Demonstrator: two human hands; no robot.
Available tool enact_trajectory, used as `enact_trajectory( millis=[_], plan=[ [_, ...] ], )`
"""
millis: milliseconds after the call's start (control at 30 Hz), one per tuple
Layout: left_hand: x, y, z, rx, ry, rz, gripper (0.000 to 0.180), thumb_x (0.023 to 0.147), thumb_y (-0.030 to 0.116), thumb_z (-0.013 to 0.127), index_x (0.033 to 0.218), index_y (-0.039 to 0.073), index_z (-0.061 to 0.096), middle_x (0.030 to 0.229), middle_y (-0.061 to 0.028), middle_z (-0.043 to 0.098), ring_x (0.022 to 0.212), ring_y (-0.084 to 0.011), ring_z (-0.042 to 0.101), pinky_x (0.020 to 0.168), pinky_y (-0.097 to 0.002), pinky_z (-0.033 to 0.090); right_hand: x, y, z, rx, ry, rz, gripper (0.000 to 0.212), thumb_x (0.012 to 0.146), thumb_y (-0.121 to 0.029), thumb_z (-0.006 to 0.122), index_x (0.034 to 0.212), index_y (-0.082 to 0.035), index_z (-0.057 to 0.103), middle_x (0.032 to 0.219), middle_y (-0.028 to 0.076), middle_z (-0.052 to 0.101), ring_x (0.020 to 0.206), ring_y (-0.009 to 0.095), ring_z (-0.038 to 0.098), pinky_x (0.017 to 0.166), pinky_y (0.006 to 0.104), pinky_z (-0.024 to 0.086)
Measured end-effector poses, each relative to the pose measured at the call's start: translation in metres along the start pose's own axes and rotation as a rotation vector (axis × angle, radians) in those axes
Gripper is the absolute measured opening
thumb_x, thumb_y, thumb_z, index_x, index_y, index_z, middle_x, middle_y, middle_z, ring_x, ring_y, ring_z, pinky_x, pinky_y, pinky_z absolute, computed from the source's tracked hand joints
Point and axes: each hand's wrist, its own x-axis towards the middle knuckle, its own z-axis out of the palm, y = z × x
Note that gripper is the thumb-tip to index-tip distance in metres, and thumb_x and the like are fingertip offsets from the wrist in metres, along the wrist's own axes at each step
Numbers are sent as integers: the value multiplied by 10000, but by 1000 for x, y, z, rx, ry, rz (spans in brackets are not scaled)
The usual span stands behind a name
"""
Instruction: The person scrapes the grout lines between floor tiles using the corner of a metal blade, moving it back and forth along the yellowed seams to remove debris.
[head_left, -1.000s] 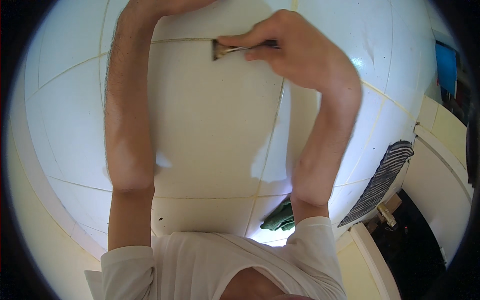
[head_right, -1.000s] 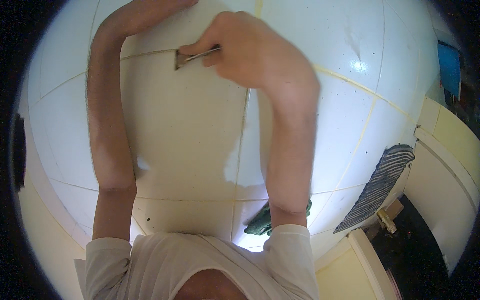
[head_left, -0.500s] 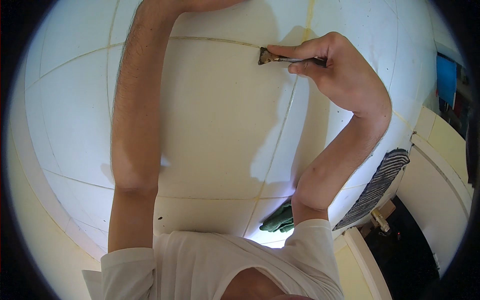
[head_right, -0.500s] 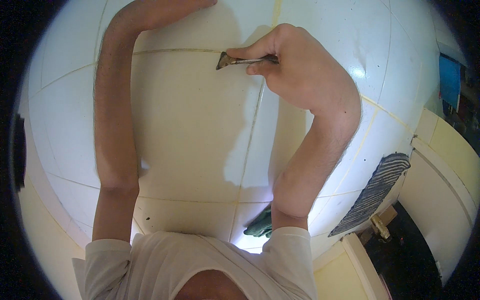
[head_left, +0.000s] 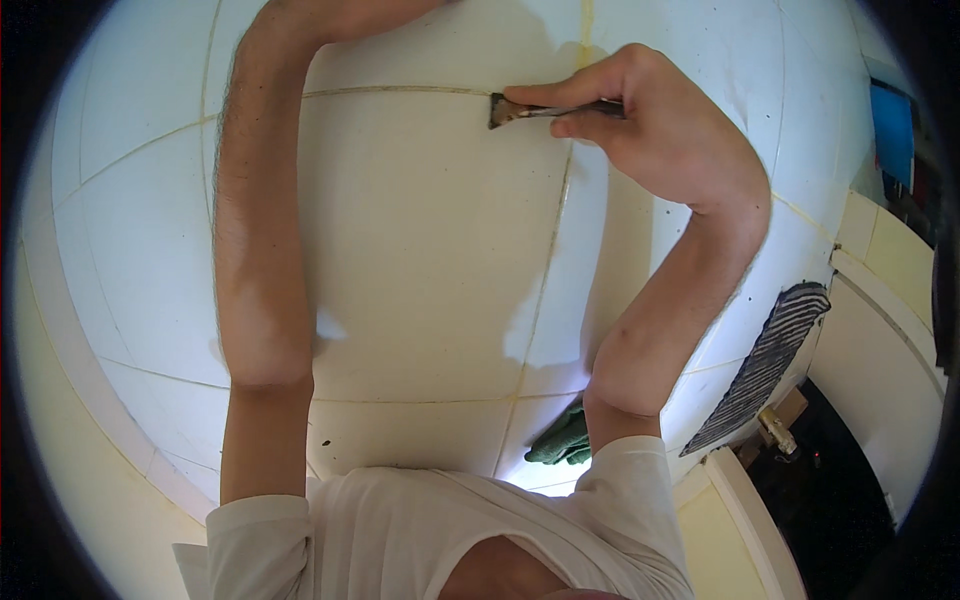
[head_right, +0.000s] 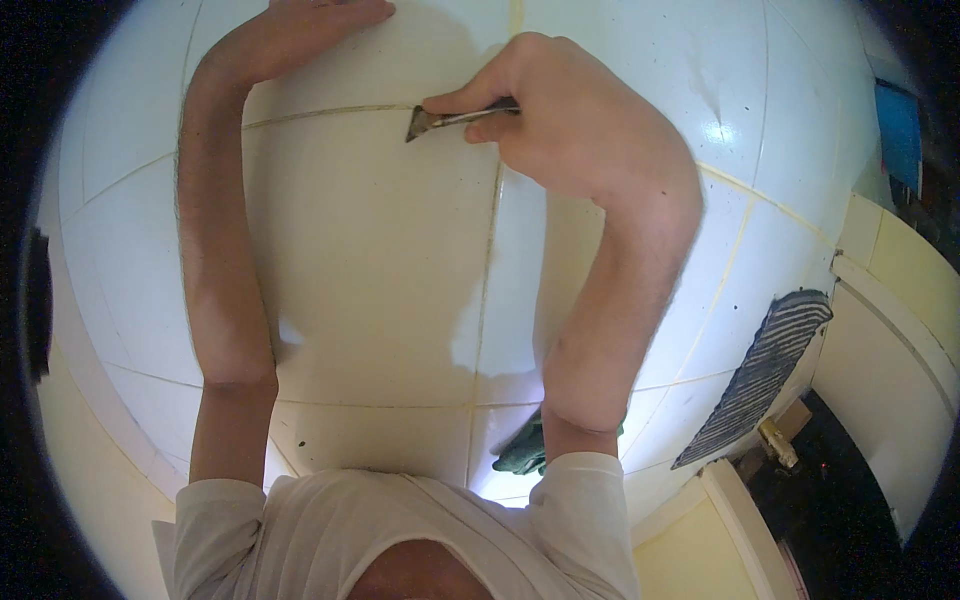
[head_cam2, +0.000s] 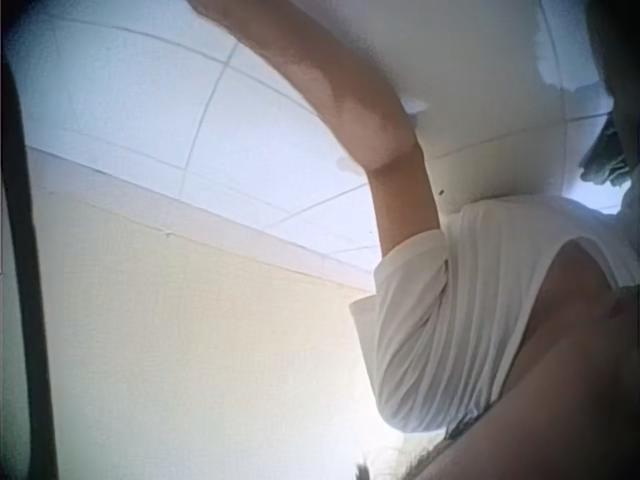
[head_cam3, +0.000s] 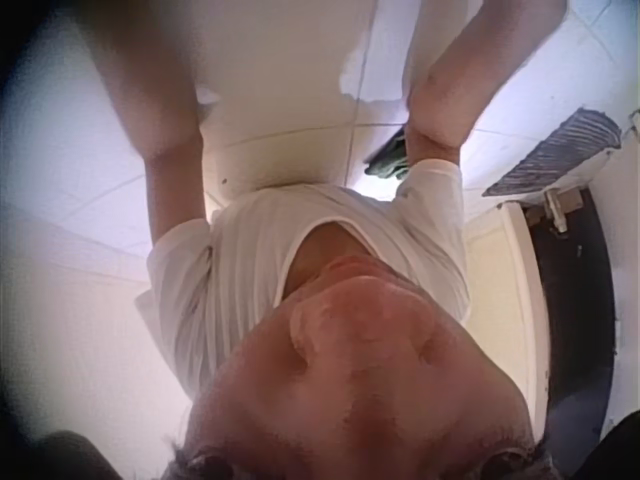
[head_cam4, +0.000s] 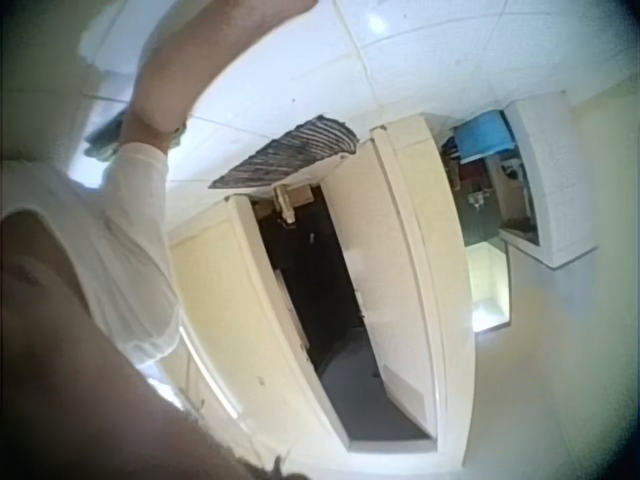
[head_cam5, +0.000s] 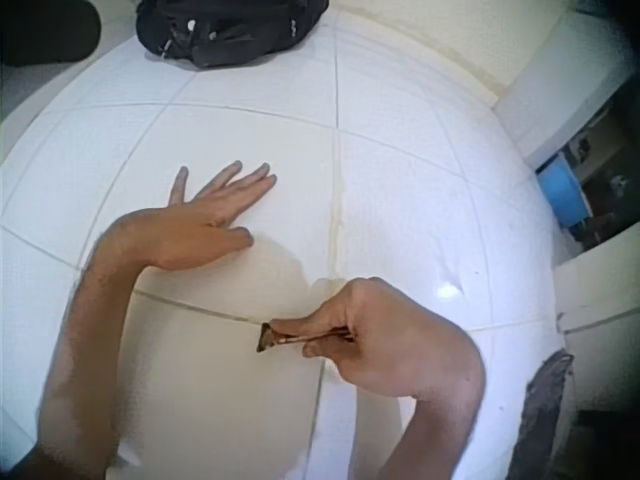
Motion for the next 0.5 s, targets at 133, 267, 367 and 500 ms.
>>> enact_trajectory(
  millis=[133,267,367,500],
  plan=[
    [4,-6,1,-42,-10,18,777,993,315,454,1668,121,122,1745,-87,110,1611,-286,4,1264,-612,-62,-4,-1,-2,64,-17,93,320,904,85,656,1186,-19,766,1042,100,793,885,85,642,868,262,528],
    [-8,-6,-6,6,14,6,775,989,309,450,1667,120,125,1745,-86,112,1611,-288,7,1264,-618,-52,-11,-4,-4,-16,45,39,309,894,46,667,1165,-56,772,717,170,631,640,145,483,659,321,478],
    [-5,-8,0,-3,31,32,778,983,303,448,1666,115,126,1745,-85,112,1611,-289,9,1264,-621,-47,-17,-15,-9,-31,61,71,315,904,57,663,1184,-47,766,775,130,663,694,125,511,694,297,484],
    [-1,-11,0,-33,13,46,776,987,305,444,1666,111,120,1745,-85,110,1612,-285,14,1265,-625,-40,-5,-9,-3,-7,65,-10,307,899,55,671,1177,-36,766,836,159,720,707,147,556,716,306,500]
  ],
)
